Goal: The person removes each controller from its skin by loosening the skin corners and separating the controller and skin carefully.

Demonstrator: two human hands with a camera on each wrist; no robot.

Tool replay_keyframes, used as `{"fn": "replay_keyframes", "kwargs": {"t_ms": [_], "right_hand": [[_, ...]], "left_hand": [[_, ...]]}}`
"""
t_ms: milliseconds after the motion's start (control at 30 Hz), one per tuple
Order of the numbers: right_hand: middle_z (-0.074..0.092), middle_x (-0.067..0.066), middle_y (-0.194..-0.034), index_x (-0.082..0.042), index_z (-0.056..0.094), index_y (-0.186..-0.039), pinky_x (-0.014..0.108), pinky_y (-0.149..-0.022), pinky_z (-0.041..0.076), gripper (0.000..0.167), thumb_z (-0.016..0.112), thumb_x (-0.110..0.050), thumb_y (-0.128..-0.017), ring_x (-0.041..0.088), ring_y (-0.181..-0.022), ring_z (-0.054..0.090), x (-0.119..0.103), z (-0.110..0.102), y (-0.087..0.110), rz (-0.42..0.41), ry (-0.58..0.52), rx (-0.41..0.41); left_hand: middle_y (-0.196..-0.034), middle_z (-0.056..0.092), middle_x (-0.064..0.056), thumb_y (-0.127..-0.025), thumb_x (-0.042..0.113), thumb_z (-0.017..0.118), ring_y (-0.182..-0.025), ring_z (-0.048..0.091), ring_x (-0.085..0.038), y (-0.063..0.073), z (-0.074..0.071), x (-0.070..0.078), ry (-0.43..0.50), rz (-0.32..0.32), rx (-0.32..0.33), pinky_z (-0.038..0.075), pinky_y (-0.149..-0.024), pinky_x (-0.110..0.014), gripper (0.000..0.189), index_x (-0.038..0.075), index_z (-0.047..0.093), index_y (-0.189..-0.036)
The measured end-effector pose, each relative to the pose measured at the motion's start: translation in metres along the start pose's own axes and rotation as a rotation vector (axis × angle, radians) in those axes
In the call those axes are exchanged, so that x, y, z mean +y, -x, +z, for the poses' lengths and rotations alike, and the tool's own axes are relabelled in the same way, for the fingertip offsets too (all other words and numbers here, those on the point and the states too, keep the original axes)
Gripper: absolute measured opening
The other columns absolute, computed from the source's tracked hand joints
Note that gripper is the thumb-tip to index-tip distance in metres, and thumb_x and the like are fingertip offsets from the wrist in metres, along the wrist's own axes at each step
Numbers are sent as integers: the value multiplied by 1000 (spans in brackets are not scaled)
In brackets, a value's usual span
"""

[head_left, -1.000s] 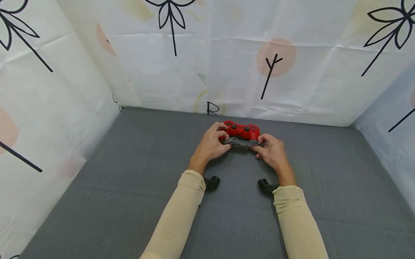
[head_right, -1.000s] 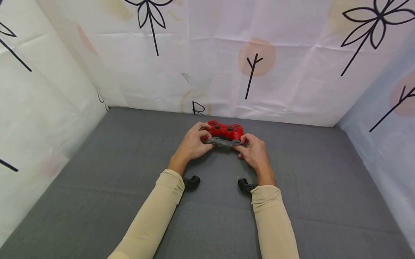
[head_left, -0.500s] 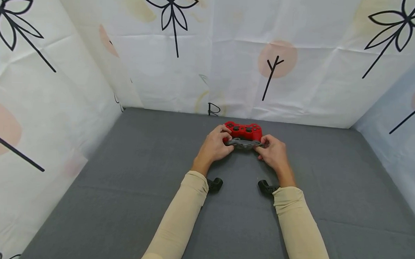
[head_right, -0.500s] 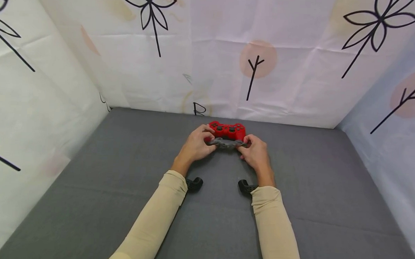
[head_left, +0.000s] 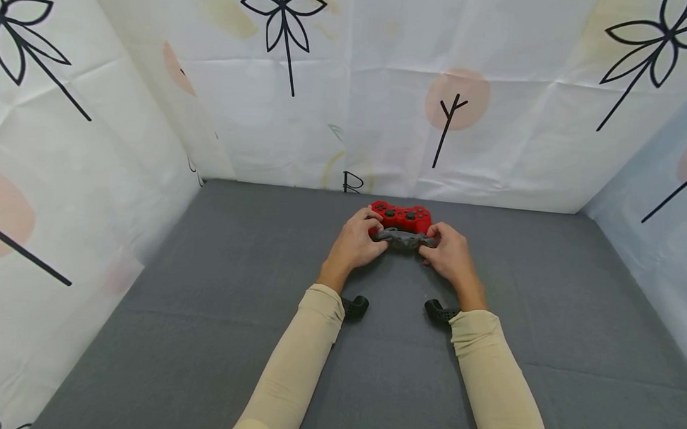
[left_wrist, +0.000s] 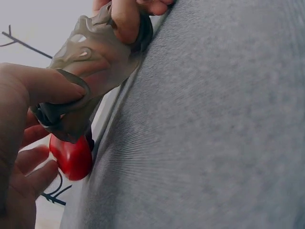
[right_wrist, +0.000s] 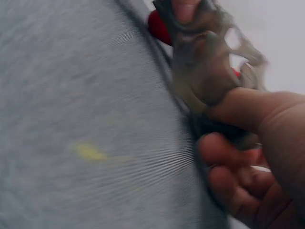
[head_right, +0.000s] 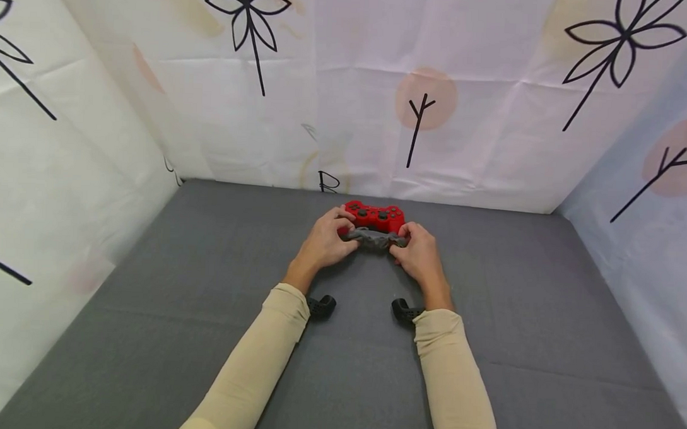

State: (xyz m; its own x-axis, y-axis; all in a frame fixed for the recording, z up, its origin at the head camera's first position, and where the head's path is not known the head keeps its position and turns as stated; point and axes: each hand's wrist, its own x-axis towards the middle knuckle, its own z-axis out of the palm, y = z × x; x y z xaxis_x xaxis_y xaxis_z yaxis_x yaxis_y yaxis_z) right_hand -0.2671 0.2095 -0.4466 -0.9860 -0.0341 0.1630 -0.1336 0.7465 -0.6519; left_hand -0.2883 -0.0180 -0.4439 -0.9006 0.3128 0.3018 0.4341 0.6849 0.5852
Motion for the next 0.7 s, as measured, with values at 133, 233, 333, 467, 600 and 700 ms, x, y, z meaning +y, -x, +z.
{"fn": "replay_keyframes", "kwargs": {"t_ms": [133, 233, 333, 467, 600, 700], "right_hand": [[60, 13, -103, -6, 57, -109, 33, -72, 41, 26, 72, -18, -91, 27, -83, 56, -4, -2, 0, -6, 18, -52], [58, 13, -103, -6, 55, -111, 34, -72, 39, 26, 69, -17, -91, 27, -84, 51, -7, -3, 0, -9, -1, -62], [56, 13, -103, -5, 53, -113, 34, -69, 39, 27, 67, -15, -92, 26, -81, 50, -10, -4, 0, -11, -23, -71], [59, 16, -104, -7, 48, -118, 32, -65, 42, 31, 66, -16, -95, 21, -71, 53, -13, -5, 1, -3, -60, -100], [59, 20, -126, -7, 45, -127, 30, -65, 49, 39, 66, -17, -96, 15, -70, 60, -16, -10, 2, -5, -162, -116], [54, 20, -137, -4, 46, -134, 26, -67, 52, 45, 67, -15, -96, 10, -73, 63, -21, -18, 3, -23, -262, -133]], "left_hand": [[-136, 60, 0, -87, 19, 78, -153, 37, -22, -1, -4, -2, 7, 11, 41, 45, -116, -41, 11, 14, 69, -90], [-133, 61, 1, -87, 21, 79, -143, 46, -23, -1, -7, -1, 6, 9, 50, 45, -114, -42, 11, 14, 70, -91], [-132, 61, 3, -88, 23, 78, -131, 51, -21, -1, -8, 0, 5, -20, 28, 49, -107, -40, 13, 15, 71, -94], [-132, 60, 5, -89, 25, 77, -126, 52, -20, 0, -9, 2, 7, -49, 12, 50, -102, -40, 14, 16, 69, -97], [-125, 64, 4, -89, 23, 76, -116, 57, -18, -1, -13, 6, 76, -70, 1, 51, -96, -38, 14, 17, 68, -100], [-113, 66, 2, -90, 24, 76, -96, 62, -19, -2, -19, 10, 200, -114, -45, 52, -83, -37, 19, 20, 66, -106]]}}
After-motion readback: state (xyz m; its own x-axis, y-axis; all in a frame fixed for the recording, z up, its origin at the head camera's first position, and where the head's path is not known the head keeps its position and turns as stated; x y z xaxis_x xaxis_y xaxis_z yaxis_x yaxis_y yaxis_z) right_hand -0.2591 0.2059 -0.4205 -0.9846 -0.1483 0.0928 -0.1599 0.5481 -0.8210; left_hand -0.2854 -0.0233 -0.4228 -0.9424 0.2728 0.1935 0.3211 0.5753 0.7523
